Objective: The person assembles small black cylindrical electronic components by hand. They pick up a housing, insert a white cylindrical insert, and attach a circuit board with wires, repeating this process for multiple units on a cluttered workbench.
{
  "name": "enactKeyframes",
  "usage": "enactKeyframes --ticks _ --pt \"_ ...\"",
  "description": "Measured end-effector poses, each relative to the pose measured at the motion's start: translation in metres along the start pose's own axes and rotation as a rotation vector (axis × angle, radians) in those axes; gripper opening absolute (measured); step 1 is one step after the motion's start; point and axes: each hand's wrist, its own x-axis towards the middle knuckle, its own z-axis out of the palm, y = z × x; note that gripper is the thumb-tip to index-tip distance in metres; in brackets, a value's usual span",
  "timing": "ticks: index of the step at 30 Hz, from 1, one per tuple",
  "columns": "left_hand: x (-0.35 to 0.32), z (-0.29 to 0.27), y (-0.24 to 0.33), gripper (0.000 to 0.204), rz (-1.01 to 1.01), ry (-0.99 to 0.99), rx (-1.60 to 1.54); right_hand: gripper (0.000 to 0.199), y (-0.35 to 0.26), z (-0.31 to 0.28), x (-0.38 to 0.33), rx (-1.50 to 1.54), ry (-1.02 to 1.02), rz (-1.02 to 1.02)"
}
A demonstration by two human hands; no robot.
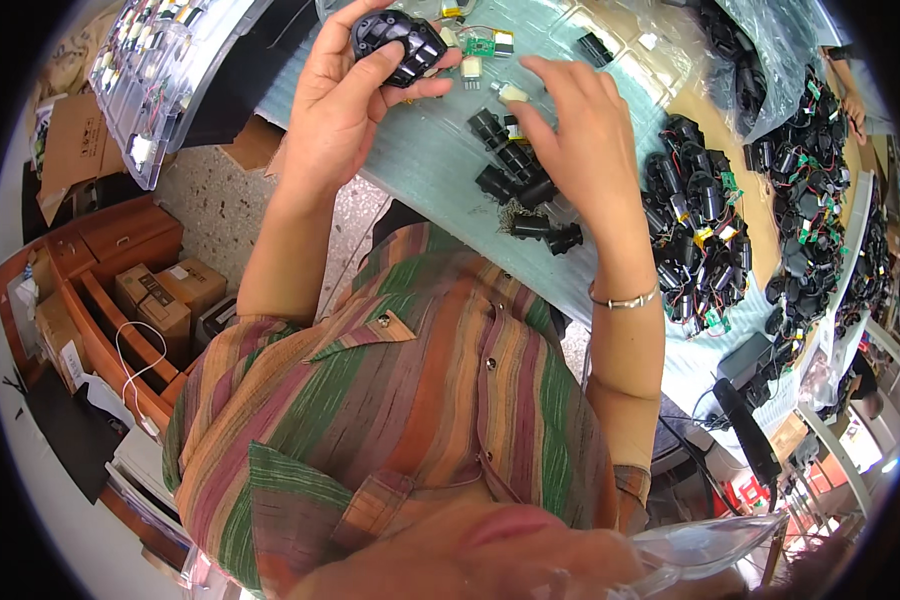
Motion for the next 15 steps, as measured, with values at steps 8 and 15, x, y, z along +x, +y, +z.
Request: enactKeyframes --ticks 8,15 --pt "-0.002 0.002 -0.008 0.048 0.034 -0.075 0.267 0.023 0.021 -0.003 0.011 0.563 -0.053 0.255" --pt "0.007 0.025 -0.019 0.055 -0.112 -0.156 -0.087 0.031 0.046 -0.042 -0.009 1.758 0.287 0.485"
